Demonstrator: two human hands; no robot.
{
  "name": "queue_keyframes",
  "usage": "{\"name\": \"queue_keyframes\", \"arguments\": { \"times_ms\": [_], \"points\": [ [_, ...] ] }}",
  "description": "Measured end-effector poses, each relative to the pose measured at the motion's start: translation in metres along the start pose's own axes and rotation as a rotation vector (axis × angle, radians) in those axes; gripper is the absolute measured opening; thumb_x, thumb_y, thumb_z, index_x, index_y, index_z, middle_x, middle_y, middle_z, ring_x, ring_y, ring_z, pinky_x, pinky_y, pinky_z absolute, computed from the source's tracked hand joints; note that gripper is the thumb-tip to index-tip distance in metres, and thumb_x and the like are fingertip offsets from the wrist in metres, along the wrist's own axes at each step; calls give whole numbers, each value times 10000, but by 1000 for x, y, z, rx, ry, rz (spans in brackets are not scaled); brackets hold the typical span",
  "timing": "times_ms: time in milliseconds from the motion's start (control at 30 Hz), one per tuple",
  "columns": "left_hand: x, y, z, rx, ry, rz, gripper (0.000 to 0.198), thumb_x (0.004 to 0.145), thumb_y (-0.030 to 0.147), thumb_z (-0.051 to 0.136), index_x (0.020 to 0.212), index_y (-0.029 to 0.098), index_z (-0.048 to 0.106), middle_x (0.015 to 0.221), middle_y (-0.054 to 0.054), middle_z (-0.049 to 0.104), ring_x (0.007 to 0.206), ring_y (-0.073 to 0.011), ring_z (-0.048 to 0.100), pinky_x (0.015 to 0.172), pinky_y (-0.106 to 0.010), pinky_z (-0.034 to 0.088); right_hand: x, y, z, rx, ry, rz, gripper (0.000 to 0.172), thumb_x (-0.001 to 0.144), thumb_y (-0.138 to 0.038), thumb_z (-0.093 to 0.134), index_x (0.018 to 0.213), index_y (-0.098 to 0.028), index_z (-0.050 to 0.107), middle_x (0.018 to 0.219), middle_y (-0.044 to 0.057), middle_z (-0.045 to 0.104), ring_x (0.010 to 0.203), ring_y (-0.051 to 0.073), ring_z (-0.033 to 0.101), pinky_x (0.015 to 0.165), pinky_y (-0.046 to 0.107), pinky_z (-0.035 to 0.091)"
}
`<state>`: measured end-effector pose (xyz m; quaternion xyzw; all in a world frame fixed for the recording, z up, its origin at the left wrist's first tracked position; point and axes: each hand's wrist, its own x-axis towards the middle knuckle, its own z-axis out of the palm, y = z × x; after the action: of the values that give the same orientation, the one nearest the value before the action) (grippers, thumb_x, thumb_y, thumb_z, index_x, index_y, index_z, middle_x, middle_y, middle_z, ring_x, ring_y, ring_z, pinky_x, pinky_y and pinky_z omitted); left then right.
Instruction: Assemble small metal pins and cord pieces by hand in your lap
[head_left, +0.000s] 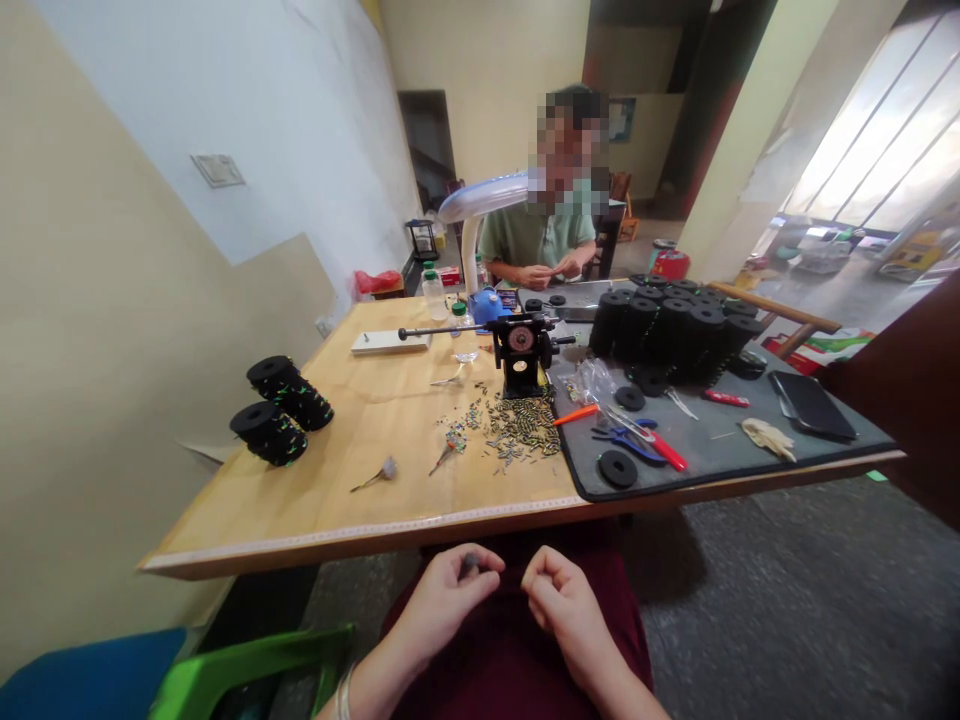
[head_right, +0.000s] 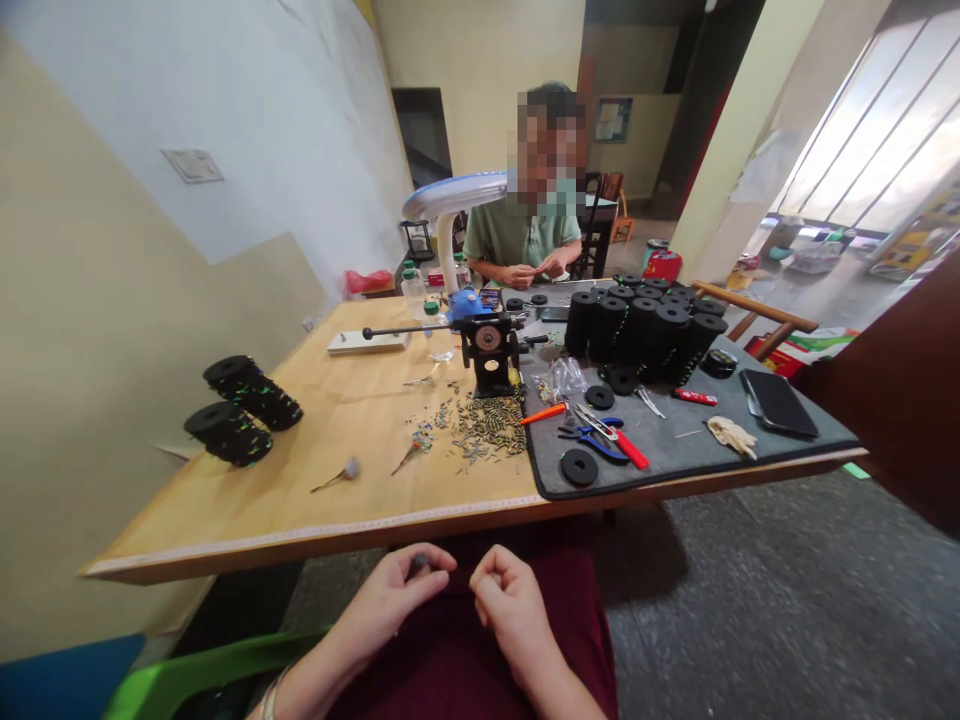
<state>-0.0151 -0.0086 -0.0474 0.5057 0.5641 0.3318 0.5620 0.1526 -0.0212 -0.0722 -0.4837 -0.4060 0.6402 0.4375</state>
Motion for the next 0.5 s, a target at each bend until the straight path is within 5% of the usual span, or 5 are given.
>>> {"name": "queue_keyframes", "arguments": {
  "times_ms": [300,500],
  "points": [
    [8,6,9,-167,12,-45,300,665,436,722,703,150,638,492,89,405,443,-66,272,443,-198,219,-3,-4,0,-165,-24,-79,239,742,-352,603,611,-200,473,415,-88,424,400,70,339,439,209,269],
    [3,15,8,-12,26,100,210,706,344,670,639,149,634,571,18,559,562,-122,461,563,-226,377,-1,-5,4,-120,-130,3,253,761,-415,604,744,-177,522,541,-19,616,398,74,435,403,187,317]
  ]
}}
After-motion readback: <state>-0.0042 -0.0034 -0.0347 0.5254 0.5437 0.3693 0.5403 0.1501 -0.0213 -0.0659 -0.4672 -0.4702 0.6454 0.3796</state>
